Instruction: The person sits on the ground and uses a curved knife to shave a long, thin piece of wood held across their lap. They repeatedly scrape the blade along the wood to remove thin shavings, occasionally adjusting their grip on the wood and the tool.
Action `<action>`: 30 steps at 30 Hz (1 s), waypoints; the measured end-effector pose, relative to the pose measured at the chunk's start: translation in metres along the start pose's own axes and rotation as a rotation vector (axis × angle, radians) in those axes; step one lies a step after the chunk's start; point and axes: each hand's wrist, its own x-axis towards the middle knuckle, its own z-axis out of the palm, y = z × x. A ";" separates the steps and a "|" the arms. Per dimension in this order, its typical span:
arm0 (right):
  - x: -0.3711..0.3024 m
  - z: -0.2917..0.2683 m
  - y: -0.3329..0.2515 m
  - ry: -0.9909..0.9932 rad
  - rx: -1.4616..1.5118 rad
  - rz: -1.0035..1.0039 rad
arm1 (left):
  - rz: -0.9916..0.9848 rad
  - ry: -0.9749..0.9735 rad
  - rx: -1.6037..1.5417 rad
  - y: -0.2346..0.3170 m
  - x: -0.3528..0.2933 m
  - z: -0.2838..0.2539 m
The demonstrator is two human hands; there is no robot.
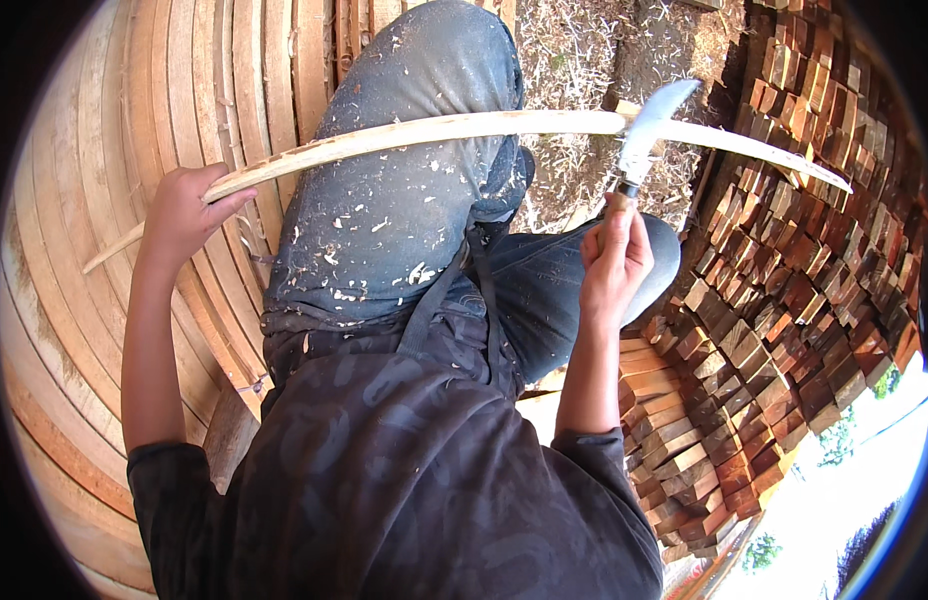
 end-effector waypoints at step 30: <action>-0.007 -0.037 0.005 -0.078 0.094 -0.080 | 0.003 0.071 0.084 0.004 -0.007 0.001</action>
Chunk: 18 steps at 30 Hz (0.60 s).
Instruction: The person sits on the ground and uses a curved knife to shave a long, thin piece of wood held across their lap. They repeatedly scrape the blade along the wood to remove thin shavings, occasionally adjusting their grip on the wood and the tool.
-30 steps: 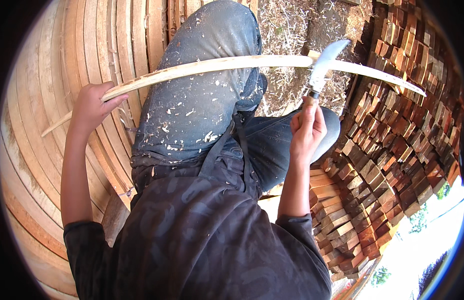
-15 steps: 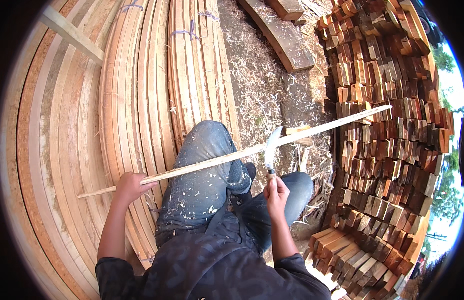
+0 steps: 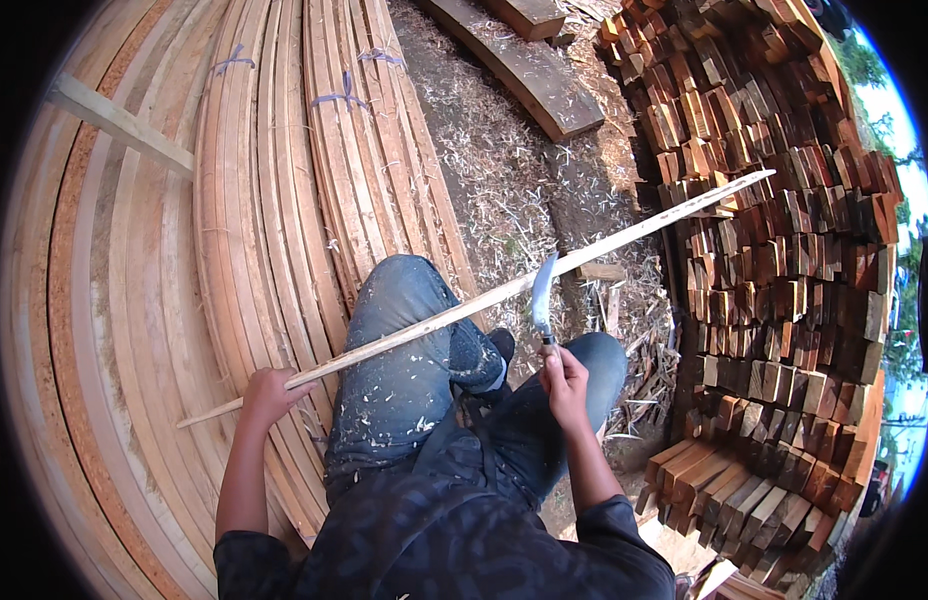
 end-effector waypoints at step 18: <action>0.022 0.000 -0.013 0.271 0.239 -0.010 | -0.042 -0.046 -0.070 0.005 0.004 -0.005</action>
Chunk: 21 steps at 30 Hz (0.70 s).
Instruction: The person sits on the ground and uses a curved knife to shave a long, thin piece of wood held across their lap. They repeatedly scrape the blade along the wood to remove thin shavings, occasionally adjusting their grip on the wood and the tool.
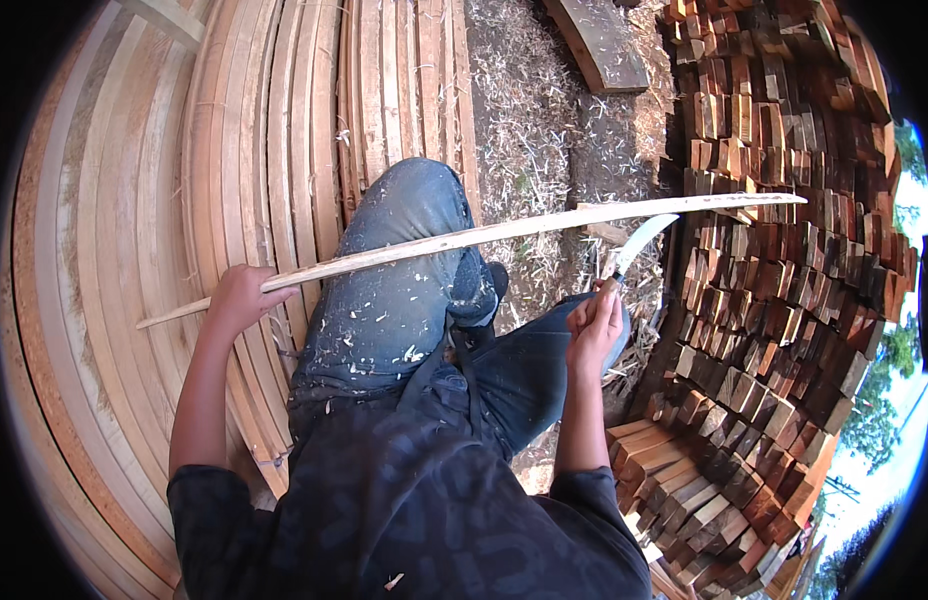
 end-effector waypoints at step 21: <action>0.007 -0.003 0.002 -0.431 -0.485 0.017 | 0.082 0.035 0.042 -0.008 0.003 0.004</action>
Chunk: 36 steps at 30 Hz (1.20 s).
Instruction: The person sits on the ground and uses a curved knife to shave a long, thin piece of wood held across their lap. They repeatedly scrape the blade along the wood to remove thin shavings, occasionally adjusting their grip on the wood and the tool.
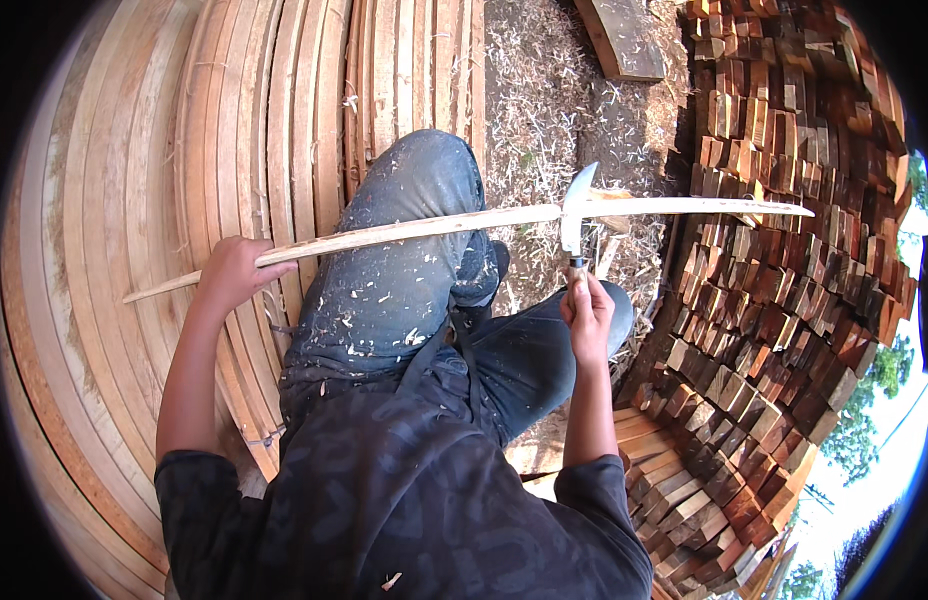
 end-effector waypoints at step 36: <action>-0.022 0.059 -0.004 -0.059 0.066 0.009 | -0.106 -0.094 -0.013 0.002 0.004 0.000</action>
